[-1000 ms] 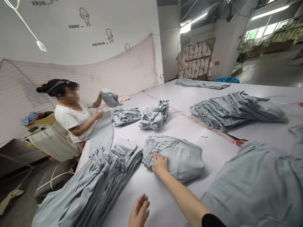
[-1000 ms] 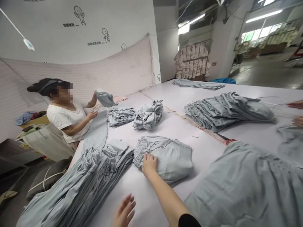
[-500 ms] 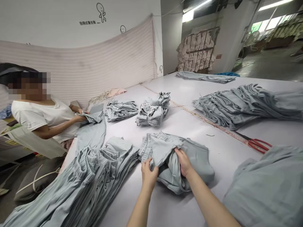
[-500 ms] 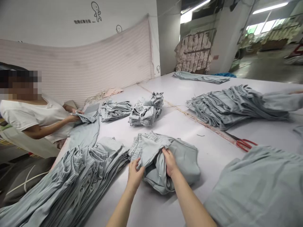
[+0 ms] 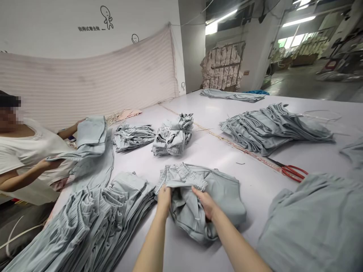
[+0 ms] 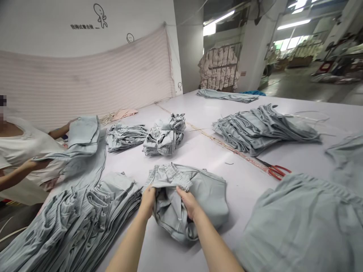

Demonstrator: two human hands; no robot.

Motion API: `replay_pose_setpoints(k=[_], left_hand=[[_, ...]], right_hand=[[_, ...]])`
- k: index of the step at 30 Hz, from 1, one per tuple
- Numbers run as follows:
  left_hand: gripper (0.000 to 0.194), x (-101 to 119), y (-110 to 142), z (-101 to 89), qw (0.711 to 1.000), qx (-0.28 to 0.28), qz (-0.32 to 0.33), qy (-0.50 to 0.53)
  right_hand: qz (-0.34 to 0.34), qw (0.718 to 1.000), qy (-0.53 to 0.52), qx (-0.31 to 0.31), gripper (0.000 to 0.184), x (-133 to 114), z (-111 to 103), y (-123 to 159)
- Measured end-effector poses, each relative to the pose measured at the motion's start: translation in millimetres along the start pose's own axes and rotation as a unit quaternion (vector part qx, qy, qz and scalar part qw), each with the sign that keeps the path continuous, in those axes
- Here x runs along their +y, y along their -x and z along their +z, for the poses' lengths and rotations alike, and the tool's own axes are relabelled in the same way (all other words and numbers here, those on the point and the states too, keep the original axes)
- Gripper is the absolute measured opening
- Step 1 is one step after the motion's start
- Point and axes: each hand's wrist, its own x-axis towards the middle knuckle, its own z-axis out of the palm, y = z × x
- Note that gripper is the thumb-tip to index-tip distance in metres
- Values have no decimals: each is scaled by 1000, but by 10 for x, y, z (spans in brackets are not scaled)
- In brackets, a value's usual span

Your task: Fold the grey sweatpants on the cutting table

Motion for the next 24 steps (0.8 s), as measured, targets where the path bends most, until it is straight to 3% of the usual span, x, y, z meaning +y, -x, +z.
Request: replay_pose_setpoints(k=[2, 5, 9, 10, 12, 15, 17, 18, 20, 22, 24], left_hand=[[49, -67, 22, -172, 996, -2, -25, 85], [64, -254, 164, -391, 967, -9, -89, 238], [58, -557, 523, -396, 851, 3, -144, 505], [55, -616, 620, -343, 838, 1, -139, 528], [50, -693, 790, -198, 838, -2, -151, 524], [63, -689, 941, 26, 868, 23, -215, 447], [62, -602, 979, 104, 860, 59, -245, 444], [56, -542, 991, 103, 841, 72, -253, 473], [42, -427, 1025, 9, 776, 75, -274, 563], [31, -388, 1095, -190, 706, 60, -296, 640], [29, -480, 1212, -420, 659, 61, -276, 697]], right_hand=[[37, 997, -68, -26, 41, -83, -50, 31], [6, 988, -153, 24, 35, -279, -141, 106], [-88, 962, -239, 96, 32, -632, -222, 242], [-103, 957, -252, 100, 32, -723, -228, 283], [-124, 950, -269, 98, 31, -891, -220, 378], [-176, 941, -277, 82, 27, -1110, -159, 564], [-223, 937, -264, 56, 26, -1270, -76, 728], [-249, 934, -253, 38, 27, -1367, -20, 822], [-303, 925, -231, -1, 27, -1603, 118, 1033], [-360, 906, -219, -37, 25, -1878, 287, 1276], [-405, 887, -212, -63, 26, -2149, 473, 1554]])
